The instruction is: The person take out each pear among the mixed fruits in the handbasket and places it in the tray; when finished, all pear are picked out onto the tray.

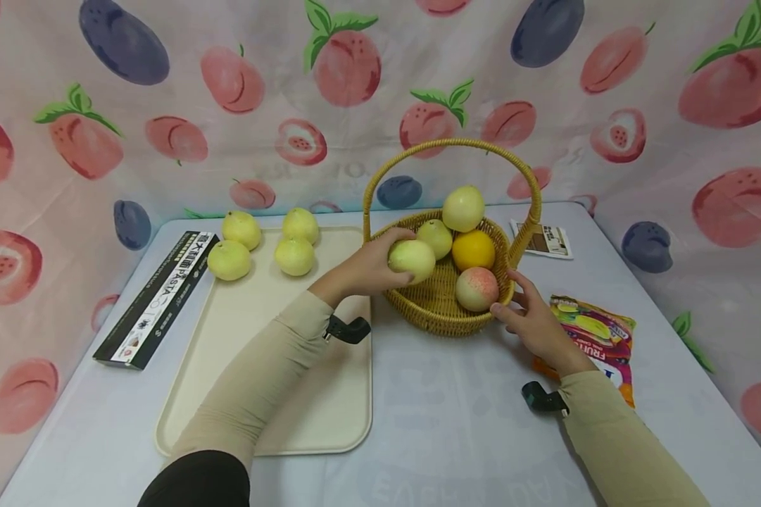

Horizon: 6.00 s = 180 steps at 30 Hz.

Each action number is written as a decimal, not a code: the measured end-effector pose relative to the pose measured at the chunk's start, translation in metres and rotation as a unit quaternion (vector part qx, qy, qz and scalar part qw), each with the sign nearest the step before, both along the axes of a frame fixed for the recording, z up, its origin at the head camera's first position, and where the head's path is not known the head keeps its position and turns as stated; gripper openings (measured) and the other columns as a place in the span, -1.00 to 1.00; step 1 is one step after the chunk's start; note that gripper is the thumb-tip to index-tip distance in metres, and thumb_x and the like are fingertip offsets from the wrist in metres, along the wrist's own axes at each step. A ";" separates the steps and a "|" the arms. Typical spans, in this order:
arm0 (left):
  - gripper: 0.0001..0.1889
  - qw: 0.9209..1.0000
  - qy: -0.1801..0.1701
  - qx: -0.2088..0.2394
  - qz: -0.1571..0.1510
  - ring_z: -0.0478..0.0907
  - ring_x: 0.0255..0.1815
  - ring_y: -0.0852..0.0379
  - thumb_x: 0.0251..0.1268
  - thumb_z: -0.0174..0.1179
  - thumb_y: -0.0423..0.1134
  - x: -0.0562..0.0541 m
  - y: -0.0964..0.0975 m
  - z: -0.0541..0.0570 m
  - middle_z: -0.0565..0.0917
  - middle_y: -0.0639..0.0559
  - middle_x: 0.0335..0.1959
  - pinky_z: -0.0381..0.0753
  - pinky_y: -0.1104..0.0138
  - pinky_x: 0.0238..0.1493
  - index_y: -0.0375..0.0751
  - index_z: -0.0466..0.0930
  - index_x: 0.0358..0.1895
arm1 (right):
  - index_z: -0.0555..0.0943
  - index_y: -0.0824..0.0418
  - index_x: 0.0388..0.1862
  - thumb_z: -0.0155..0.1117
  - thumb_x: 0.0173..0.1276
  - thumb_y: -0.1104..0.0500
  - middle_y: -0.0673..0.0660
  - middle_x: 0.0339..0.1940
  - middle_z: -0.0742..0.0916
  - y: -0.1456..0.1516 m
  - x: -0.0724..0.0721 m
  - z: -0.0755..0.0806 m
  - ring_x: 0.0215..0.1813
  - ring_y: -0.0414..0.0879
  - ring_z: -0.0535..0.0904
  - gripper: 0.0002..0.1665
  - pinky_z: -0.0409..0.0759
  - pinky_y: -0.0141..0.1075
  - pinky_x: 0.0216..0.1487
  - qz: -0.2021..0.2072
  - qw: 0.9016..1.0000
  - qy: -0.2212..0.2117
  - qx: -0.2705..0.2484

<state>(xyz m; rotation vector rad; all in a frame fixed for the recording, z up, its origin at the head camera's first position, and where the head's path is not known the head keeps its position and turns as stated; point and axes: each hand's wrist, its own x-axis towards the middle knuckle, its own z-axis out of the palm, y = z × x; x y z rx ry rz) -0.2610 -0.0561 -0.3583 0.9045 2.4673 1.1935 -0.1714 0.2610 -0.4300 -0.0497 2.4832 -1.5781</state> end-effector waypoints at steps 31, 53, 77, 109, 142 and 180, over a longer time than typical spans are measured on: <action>-0.35 0.994 0.018 -0.006 0.103 0.52 -0.11 -0.06 0.31 0.33 -0.08 0.047 -0.126 0.030 0.55 -0.13 0.20 0.54 0.15 -0.13 -0.03 0.40 0.46 | -0.27 -0.13 0.68 0.17 0.51 -0.17 0.49 0.56 0.07 -0.001 0.000 0.000 0.45 0.46 0.20 0.05 0.49 0.20 0.19 0.000 1.000 -0.003 -0.001; -0.26 0.968 0.032 -0.093 0.231 0.49 -0.01 -0.16 0.34 0.32 0.06 0.068 -0.209 0.028 0.54 -0.30 0.10 0.46 0.07 -0.08 -0.11 0.32 0.51 | -0.26 -0.09 0.68 0.18 0.50 -0.20 0.48 0.56 0.09 0.000 0.000 0.001 0.40 0.44 0.28 0.07 0.52 0.16 0.18 0.001 1.000 -0.004 0.004; -0.21 0.949 -0.029 -0.128 0.286 0.35 0.17 -0.31 0.39 0.24 0.14 0.067 -0.265 -0.013 0.38 -0.43 0.32 0.36 -0.13 0.10 -0.24 0.26 0.52 | -0.27 -0.12 0.68 0.17 0.51 -0.17 0.49 0.56 0.10 0.000 0.000 0.001 0.39 0.44 0.30 0.05 0.52 0.16 0.17 0.004 1.000 0.002 0.001; 0.02 0.926 -0.067 -0.053 0.367 0.11 0.46 -0.45 0.31 0.29 0.18 0.058 -0.268 -0.045 0.16 -0.47 0.49 0.15 -0.28 0.36 -0.30 -0.05 0.59 | -0.27 -0.10 0.68 0.17 0.51 -0.17 0.49 0.56 0.08 -0.002 0.001 0.001 0.44 0.44 0.22 0.05 0.49 0.20 0.20 0.003 1.000 0.003 -0.003; -0.04 0.926 -0.022 -0.028 0.375 0.02 0.50 -0.45 0.36 0.29 0.03 0.061 -0.255 -0.028 0.06 -0.49 0.51 0.06 -0.25 0.41 -0.21 -0.11 0.62 | -0.28 -0.11 0.68 0.16 0.53 -0.15 0.51 0.54 0.10 -0.003 0.001 0.004 0.40 0.45 0.28 0.04 0.49 0.19 0.20 0.006 1.000 -0.002 -0.008; -0.25 0.996 0.048 0.032 0.062 0.31 0.39 -0.16 0.26 0.40 -0.21 0.060 -0.077 0.013 0.37 -0.15 0.43 0.34 -0.03 0.33 -0.30 0.29 0.47 | -0.28 -0.06 0.68 0.16 0.52 -0.17 0.51 0.55 0.09 -0.004 0.002 0.003 0.41 0.43 0.27 0.06 0.49 0.17 0.20 0.004 1.000 0.003 -0.009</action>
